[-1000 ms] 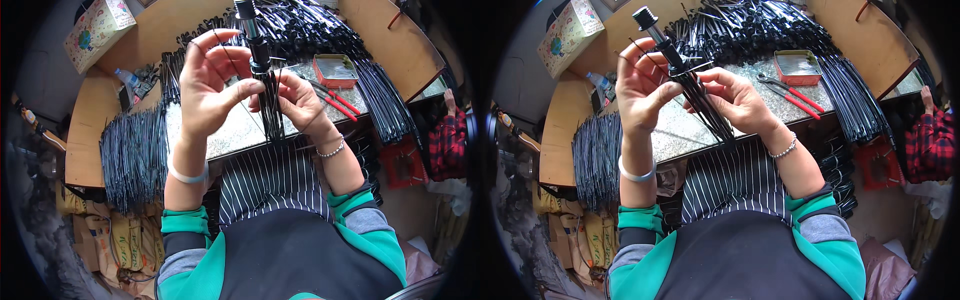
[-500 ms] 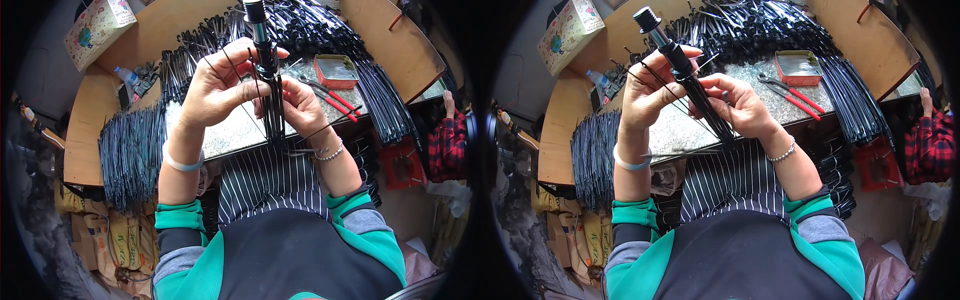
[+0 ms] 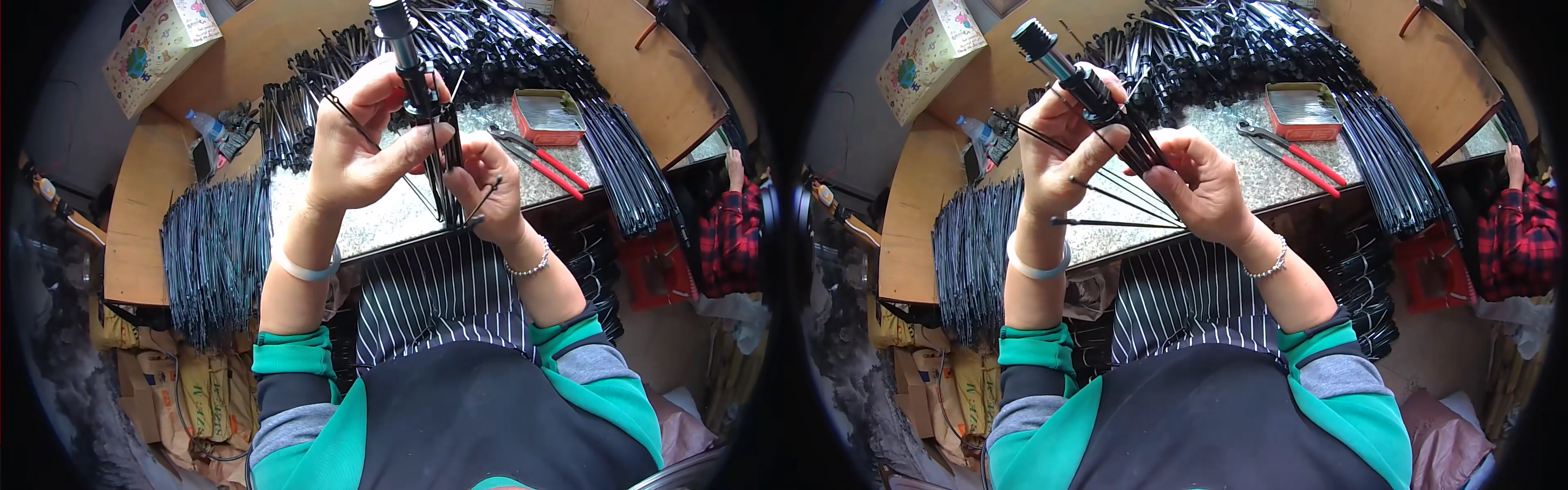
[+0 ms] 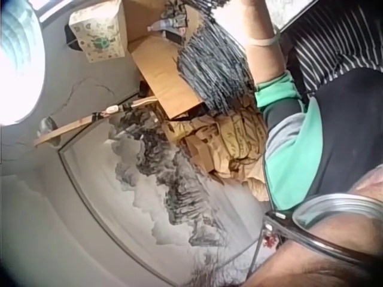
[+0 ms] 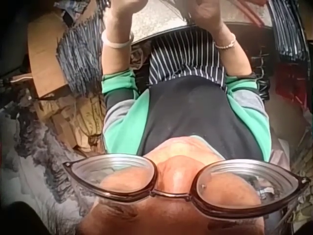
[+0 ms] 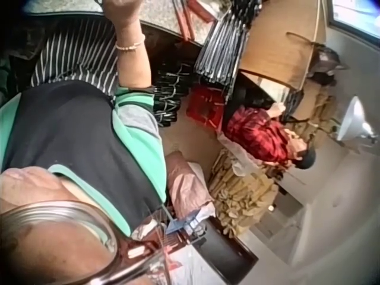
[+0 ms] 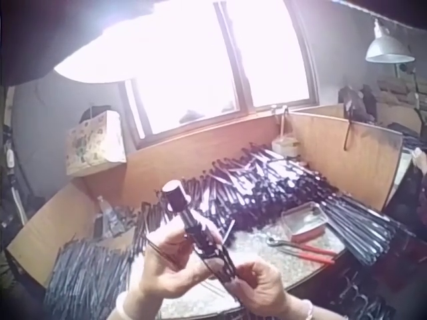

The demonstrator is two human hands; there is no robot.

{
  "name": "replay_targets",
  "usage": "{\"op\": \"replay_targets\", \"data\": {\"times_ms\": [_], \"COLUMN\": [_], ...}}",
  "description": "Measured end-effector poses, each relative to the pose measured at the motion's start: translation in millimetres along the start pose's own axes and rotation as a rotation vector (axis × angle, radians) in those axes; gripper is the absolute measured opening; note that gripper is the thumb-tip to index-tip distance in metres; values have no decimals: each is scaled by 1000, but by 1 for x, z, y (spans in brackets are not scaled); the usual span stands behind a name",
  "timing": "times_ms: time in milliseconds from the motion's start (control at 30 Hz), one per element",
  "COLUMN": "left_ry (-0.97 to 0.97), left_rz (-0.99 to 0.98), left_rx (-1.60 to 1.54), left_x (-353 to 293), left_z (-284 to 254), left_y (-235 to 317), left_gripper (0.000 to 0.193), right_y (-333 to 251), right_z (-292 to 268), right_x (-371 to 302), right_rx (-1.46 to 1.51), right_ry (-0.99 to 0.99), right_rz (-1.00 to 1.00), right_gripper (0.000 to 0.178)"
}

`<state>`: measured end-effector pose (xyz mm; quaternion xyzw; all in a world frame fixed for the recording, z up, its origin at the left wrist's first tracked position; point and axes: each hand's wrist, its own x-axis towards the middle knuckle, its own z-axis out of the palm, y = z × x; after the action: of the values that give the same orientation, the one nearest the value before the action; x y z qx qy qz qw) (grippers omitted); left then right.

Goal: Assembling and securing bundles of wire rods into cylindrical connector housings using pliers.

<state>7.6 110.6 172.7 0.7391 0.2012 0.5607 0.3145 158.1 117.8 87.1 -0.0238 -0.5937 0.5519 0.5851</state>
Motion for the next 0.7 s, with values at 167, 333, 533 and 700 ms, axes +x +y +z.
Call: {"op": "replay_targets", "data": {"times_ms": [167, 333, 533, 700], "left_ry": [78, 132, 198, 235], "left_rz": [-26, -7, -93, -105], "left_rx": [154, 310, 106, -425], "left_x": [-6, -9, -13, -17], "left_z": [10, 21, 39, 44], "left_y": [4, 6, 6, 2], "left_gripper": [29, 37, 42, 60], "right_y": [3, -2, 4, 0], "right_z": [1, 9, 3, 6], "right_x": [-5, -4, -2, -3], "right_rx": [-250, -185, -223, -286], "right_ry": [89, 220, 196, 266], "right_rz": [-16, -28, -97, 4], "right_gripper": [23, 14, 14, 14]}}
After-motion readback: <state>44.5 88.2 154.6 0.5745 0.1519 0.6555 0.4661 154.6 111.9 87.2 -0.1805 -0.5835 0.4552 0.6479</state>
